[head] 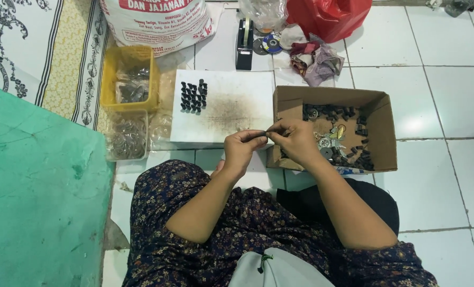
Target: Picking small black metal components from a cardboard box and arranging them onto a white template board on the floor.
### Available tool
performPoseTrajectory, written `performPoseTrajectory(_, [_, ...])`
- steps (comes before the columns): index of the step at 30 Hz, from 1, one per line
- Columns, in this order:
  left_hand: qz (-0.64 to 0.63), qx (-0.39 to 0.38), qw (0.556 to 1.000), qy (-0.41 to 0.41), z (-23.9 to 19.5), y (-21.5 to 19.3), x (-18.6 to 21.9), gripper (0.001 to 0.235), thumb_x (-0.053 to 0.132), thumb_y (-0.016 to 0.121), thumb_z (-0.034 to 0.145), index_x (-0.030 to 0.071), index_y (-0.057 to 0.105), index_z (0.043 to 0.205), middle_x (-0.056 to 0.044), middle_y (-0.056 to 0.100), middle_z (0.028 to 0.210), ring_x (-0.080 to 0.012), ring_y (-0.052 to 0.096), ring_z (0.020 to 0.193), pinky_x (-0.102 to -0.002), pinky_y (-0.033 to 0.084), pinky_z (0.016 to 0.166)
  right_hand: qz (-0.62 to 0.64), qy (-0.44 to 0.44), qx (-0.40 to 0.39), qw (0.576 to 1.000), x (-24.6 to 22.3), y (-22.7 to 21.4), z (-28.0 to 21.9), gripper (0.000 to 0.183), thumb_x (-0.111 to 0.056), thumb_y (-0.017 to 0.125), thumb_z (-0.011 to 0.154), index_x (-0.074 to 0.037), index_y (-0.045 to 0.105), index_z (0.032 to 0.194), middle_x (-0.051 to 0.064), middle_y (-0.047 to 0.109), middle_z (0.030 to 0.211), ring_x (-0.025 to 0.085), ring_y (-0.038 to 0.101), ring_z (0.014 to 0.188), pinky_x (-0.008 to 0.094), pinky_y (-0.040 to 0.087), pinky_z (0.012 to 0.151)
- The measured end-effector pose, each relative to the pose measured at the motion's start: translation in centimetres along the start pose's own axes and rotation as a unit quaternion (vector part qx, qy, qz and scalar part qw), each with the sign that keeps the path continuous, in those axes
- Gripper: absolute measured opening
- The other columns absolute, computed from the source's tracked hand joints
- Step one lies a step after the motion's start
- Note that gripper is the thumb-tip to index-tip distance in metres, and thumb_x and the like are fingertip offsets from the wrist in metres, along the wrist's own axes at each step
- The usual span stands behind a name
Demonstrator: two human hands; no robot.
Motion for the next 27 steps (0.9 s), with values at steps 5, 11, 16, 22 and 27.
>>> performPoseTrajectory(5, [0.027,-0.004,1.000,-0.009,0.0,-0.3,0.2,0.023,-0.004,0.081,0.080,-0.004,0.077,0.103,-0.025,0.076,0.095,-0.0232,0.075,0.084,-0.032,0.065,0.075,0.040,0.077,-0.048,0.995,1.4,-0.3,0.9,0.014,0.003,0.078,0.083,0.002,0.080,0.096,0.021,0.076,0.080,0.025,0.073,0.072,0.034,0.062,0.059])
performPoseTrajectory(11, [0.085,-0.026,0.996,0.025,0.0,-0.2,1.3,0.019,-0.001,0.081,0.082,0.002,0.080,0.101,-0.023,0.077,0.094,-0.0247,0.075,0.088,-0.031,0.064,0.073,0.180,0.217,-0.062,0.957,0.3,-1.0,1.4,0.026,0.003,0.078,0.084,0.014,0.072,0.107,0.028,0.074,0.092,0.029,0.075,0.083,0.038,0.066,0.072])
performPoseTrajectory(16, [0.078,-0.016,0.997,0.025,-0.3,-0.3,1.7,0.019,-0.003,0.080,0.082,0.000,0.079,0.101,-0.026,0.076,0.094,-0.0262,0.075,0.087,-0.031,0.064,0.072,0.227,0.237,-0.062,0.943,3.2,0.2,2.1,0.023,-0.001,0.083,0.083,0.011,0.073,0.101,0.023,0.073,0.086,0.026,0.074,0.077,0.037,0.068,0.069])
performPoseTrajectory(22, [0.048,0.000,0.999,0.014,0.1,-0.8,1.0,0.023,-0.005,0.081,0.080,-0.004,0.077,0.102,-0.029,0.074,0.095,-0.0264,0.074,0.087,-0.034,0.064,0.074,0.239,0.244,-0.059,0.938,3.7,1.3,2.7,0.021,0.000,0.084,0.081,0.011,0.073,0.095,0.021,0.071,0.083,0.024,0.073,0.076,0.037,0.068,0.067])
performPoseTrajectory(27, [0.044,0.013,0.999,-0.002,0.6,-1.3,0.3,0.022,-0.007,0.079,0.080,-0.005,0.077,0.102,-0.031,0.074,0.095,-0.0292,0.075,0.085,-0.035,0.065,0.073,0.219,0.227,-0.065,0.947,4.6,2.4,3.0,0.022,0.000,0.085,0.081,0.010,0.075,0.097,0.022,0.070,0.081,0.025,0.073,0.075,0.037,0.068,0.068])
Point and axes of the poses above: each hand's wrist, its own z-axis towards the middle knuckle, its own y-axis out of the palm, x = y × z, the point moved 1 cm from there along z, towards the middle knuckle
